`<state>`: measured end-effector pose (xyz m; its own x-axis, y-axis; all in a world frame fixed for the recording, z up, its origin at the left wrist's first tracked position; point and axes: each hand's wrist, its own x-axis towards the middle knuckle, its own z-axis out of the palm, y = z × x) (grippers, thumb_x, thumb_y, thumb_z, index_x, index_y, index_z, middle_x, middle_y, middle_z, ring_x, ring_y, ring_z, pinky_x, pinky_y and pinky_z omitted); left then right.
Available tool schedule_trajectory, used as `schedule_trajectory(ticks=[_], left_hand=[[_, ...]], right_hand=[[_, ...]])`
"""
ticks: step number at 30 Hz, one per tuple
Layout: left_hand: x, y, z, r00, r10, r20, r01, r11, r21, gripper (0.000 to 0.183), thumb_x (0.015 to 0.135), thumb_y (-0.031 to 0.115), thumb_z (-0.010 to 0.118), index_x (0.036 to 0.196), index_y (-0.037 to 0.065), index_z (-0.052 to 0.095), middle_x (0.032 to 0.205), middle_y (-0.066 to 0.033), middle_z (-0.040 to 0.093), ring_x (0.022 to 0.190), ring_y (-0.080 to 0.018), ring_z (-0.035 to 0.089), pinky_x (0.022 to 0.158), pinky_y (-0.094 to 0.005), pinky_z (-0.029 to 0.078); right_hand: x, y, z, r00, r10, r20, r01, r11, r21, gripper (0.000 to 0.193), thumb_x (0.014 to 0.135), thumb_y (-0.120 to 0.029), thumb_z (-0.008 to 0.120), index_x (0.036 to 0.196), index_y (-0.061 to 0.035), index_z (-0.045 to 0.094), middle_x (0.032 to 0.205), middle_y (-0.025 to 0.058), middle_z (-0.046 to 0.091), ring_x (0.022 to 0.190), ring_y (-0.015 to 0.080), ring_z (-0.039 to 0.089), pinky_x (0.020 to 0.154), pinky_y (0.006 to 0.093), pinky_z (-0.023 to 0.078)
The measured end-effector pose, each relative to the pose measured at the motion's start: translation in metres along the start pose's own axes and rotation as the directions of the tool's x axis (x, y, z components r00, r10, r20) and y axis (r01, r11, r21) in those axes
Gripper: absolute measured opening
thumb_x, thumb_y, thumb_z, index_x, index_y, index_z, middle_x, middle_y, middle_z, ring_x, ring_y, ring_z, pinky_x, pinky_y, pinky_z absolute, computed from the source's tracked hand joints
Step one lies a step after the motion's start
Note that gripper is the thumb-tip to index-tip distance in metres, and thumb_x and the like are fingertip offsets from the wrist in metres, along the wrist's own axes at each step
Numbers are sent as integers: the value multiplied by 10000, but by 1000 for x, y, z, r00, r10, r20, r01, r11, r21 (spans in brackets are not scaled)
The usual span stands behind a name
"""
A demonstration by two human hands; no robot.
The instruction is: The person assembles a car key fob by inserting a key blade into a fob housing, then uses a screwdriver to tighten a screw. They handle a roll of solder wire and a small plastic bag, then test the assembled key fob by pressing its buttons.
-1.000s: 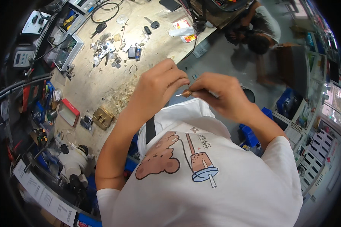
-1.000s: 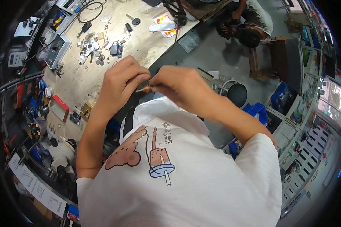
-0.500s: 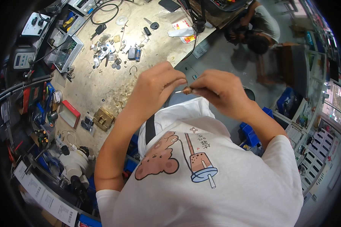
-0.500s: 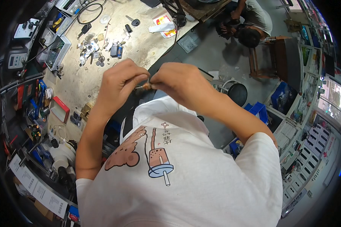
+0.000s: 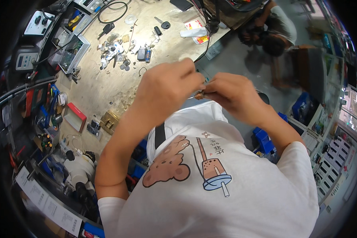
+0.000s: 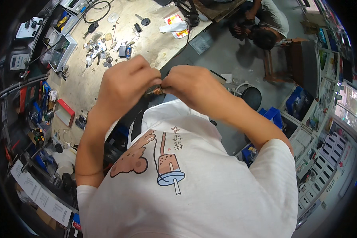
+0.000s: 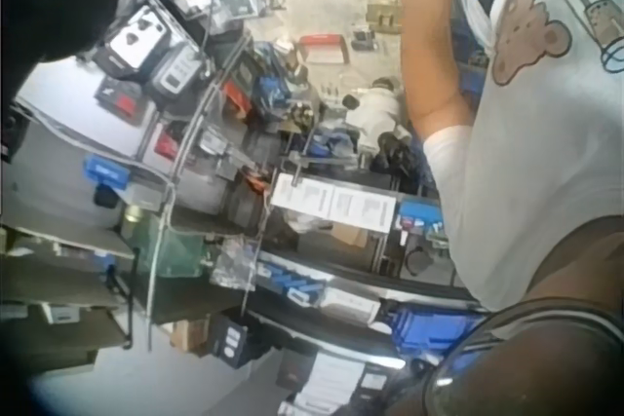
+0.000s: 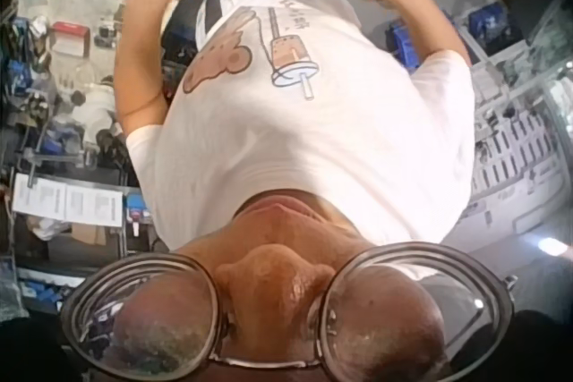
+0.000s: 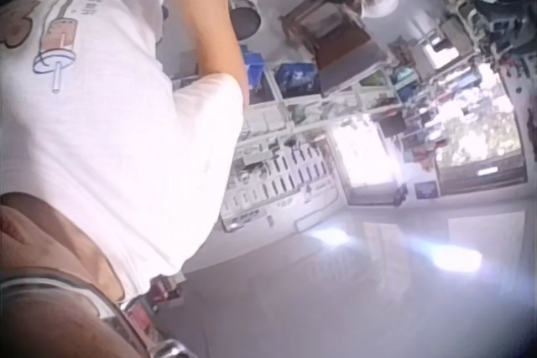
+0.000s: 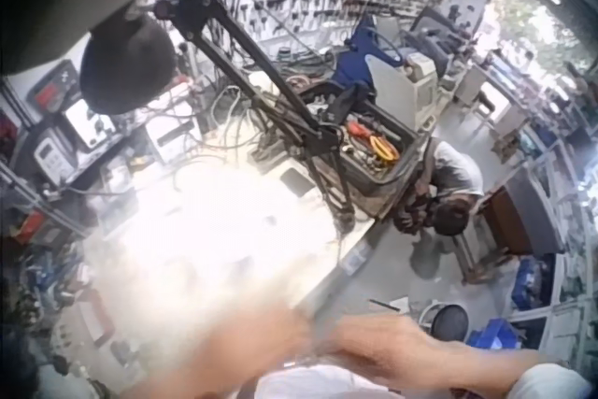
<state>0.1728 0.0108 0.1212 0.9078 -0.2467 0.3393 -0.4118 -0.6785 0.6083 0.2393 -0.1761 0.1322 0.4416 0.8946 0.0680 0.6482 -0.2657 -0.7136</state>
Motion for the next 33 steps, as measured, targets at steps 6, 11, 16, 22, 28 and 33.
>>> schedule_trajectory(ticks=[6, 11, 16, 22, 28, 33], left_hand=[[-7, -4, 20, 921, -338, 193, 378, 661, -648, 115, 823, 71, 574, 874, -15, 631, 672, -38, 556, 550, -92, 504, 491, -221, 400], [-8, 18, 31, 765, -545, 342, 621, 482, -618, 143, 839, 64, 544, 924, -26, 616, 685, -32, 572, 582, -75, 521, 504, -205, 398], [-10, 20, 24, 973, -231, 26, 226, 965, 131, 90, 765, 92, 611, 825, 25, 614, 691, -69, 550, 607, -199, 546, 562, -266, 426], [0, -9, 4, 989, 97, 109, -116, 977, 180, 93, 726, 115, 645, 773, 50, 598, 695, -31, 531, 749, -177, 538, 735, -284, 414], [-5, -16, 21, 981, -184, 58, 183, 792, -582, 88, 756, 108, 623, 819, 45, 623, 744, -51, 588, 686, -167, 546, 690, -285, 428], [-8, -5, 27, 929, -344, 135, 316, 549, -774, 88, 817, 41, 555, 862, -25, 593, 768, -61, 583, 676, -100, 533, 618, -220, 426]], right_hand=[[6, -6, -18, 946, 285, -154, -208, 899, 386, 60, 776, -33, 626, 812, 8, 603, 727, 95, 589, 636, 186, 563, 560, 260, 427], [4, 9, 1, 946, 44, -322, -85, 990, -114, 113, 725, 2, 623, 822, 0, 565, 713, 97, 560, 629, 261, 551, 550, 314, 439], [2, 12, 7, 987, 16, -163, -56, 968, -244, 136, 692, 19, 611, 805, -7, 540, 718, 104, 537, 675, 278, 547, 558, 359, 428], [3, 11, -2, 991, -45, 125, 40, 998, 44, 90, 734, -30, 603, 809, -4, 560, 730, 117, 551, 669, 277, 548, 562, 325, 436], [-1, 6, -10, 969, 214, 123, -242, 716, 655, 156, 816, -111, 613, 902, 19, 602, 755, 53, 611, 657, 105, 553, 601, 219, 442], [-1, 4, -8, 920, 344, 187, -345, 490, 800, 153, 828, -127, 610, 891, 12, 607, 762, 18, 598, 676, 58, 534, 604, 189, 439]])
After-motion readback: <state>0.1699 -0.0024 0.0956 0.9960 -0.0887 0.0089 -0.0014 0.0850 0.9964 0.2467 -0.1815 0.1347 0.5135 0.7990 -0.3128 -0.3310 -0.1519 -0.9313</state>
